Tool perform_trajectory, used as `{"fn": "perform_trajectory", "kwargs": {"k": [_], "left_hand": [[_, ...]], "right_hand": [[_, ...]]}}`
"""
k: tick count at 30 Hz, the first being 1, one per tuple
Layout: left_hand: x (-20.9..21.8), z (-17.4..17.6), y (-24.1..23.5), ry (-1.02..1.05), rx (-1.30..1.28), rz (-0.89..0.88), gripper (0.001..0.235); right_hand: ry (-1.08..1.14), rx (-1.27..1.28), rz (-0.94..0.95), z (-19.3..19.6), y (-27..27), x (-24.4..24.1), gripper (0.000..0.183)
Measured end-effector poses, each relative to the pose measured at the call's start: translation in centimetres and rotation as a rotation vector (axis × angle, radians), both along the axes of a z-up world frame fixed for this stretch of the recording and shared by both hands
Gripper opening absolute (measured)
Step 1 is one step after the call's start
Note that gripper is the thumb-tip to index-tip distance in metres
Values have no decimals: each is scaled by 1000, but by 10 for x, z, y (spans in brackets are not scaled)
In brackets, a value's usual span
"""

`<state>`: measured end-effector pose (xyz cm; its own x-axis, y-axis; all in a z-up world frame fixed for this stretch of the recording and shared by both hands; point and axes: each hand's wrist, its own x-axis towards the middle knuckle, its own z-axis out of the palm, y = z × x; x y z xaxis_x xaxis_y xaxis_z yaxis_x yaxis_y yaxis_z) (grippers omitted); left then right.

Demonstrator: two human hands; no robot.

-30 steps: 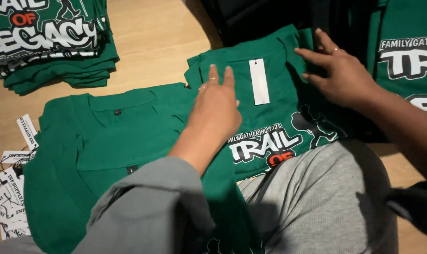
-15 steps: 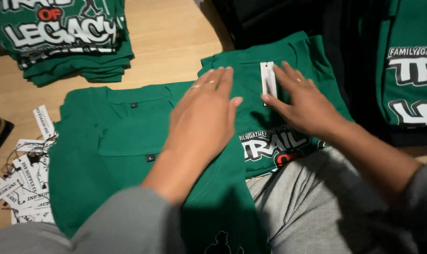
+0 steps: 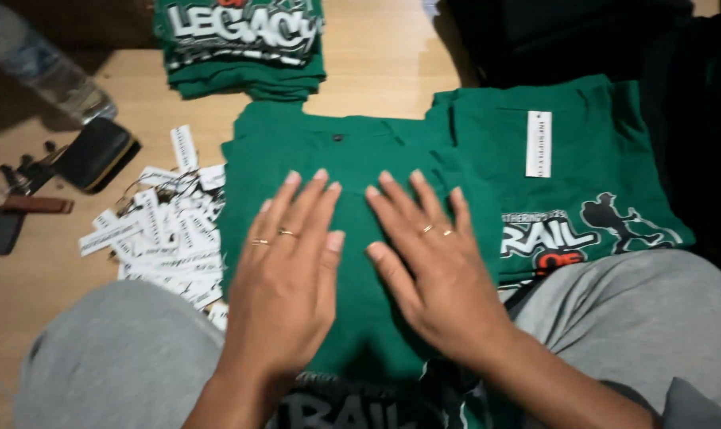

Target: Attaching paper hang tags to t-shirts using manual plastic loop fasteners.

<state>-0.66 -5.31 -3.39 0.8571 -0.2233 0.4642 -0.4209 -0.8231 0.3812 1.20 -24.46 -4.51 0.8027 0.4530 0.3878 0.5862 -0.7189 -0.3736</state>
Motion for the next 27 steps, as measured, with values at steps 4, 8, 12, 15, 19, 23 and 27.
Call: {"fn": "perform_trajectory", "kwargs": {"k": [4, 8, 12, 15, 19, 23, 27], "left_hand": [[-5, -9, -1, 26, 20, 6, 48], [-5, -15, -1, -102, -21, -20, 41], [-4, -16, -2, -176, -83, -57, 37], [-1, -15, -9, -230, -143, -58, 27], [6, -10, -14, -220, -236, -78, 18], [9, -12, -17, -210, -255, -26, 13], [10, -14, -18, -205, -294, 16, 10]], "right_hand": [[-18, 53, 11, -2, 7, -6, 49], [-38, 210, 39, -8, 15, -10, 41], [-110, 221, 38, -15, 12, -8, 38], [-135, 282, 30, -5, 16, -9, 31], [-101, 291, -86, -2, 12, -3, 26], [-24, 416, -200, 4, 16, 3, 19], [67, 519, -341, 4, 27, 12, 9]]}}
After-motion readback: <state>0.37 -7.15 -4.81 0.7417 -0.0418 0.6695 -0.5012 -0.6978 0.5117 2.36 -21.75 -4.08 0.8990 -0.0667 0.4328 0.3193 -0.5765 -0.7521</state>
